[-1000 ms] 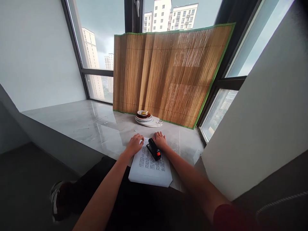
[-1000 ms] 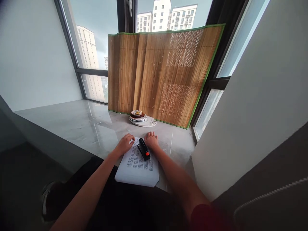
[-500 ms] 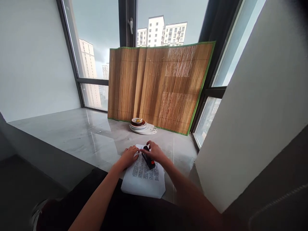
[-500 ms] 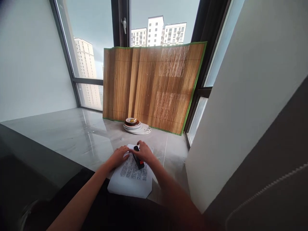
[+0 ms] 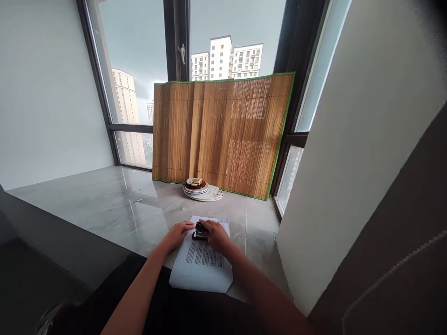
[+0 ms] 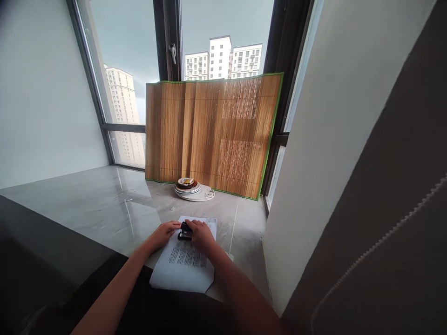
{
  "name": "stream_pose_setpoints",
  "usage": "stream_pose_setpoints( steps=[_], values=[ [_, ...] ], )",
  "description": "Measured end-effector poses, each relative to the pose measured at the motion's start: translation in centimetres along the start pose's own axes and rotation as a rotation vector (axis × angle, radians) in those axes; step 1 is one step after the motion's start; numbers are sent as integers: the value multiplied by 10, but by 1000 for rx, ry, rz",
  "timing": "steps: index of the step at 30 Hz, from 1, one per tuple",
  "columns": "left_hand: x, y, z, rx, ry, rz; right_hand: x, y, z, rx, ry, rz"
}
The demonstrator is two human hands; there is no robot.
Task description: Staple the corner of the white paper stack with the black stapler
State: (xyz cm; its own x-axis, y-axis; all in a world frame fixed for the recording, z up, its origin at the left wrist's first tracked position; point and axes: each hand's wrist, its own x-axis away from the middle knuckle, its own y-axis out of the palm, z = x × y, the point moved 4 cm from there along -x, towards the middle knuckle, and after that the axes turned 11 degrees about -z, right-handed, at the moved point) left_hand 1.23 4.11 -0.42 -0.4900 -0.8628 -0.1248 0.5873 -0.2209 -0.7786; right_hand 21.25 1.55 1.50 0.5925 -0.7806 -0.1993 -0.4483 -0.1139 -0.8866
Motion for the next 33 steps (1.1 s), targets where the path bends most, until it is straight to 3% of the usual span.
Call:
stream_pose_setpoints(
  steps=[2,4,7,9,13,18,21,26,29,33],
  values=[
    [2,-2,3,14,2,11,1,-6,0,-5,-26,43],
    [3,-3,5,25,-4,23,4,-21,3,-18,-5,190],
    [5,-5,5,37,-36,59,15,-41,20,-34,214,427],
    [5,-6,2,52,-51,84,19,-46,30,-35,303,467],
    [0,-9,-7,176,-98,156,17,-44,35,-83,219,459],
    [-3,-20,-21,594,-192,447,22,-61,38,-177,136,559],
    [-1,-18,-24,849,-202,478,25,-73,39,-194,58,450],
    [-1,-9,-25,942,-286,363,26,-79,39,-146,49,253],
    [-2,-5,-28,969,-331,354,25,-74,39,-140,26,207],
    [-3,-2,-33,1091,-323,384,21,-53,42,-102,13,-3]
  ],
)
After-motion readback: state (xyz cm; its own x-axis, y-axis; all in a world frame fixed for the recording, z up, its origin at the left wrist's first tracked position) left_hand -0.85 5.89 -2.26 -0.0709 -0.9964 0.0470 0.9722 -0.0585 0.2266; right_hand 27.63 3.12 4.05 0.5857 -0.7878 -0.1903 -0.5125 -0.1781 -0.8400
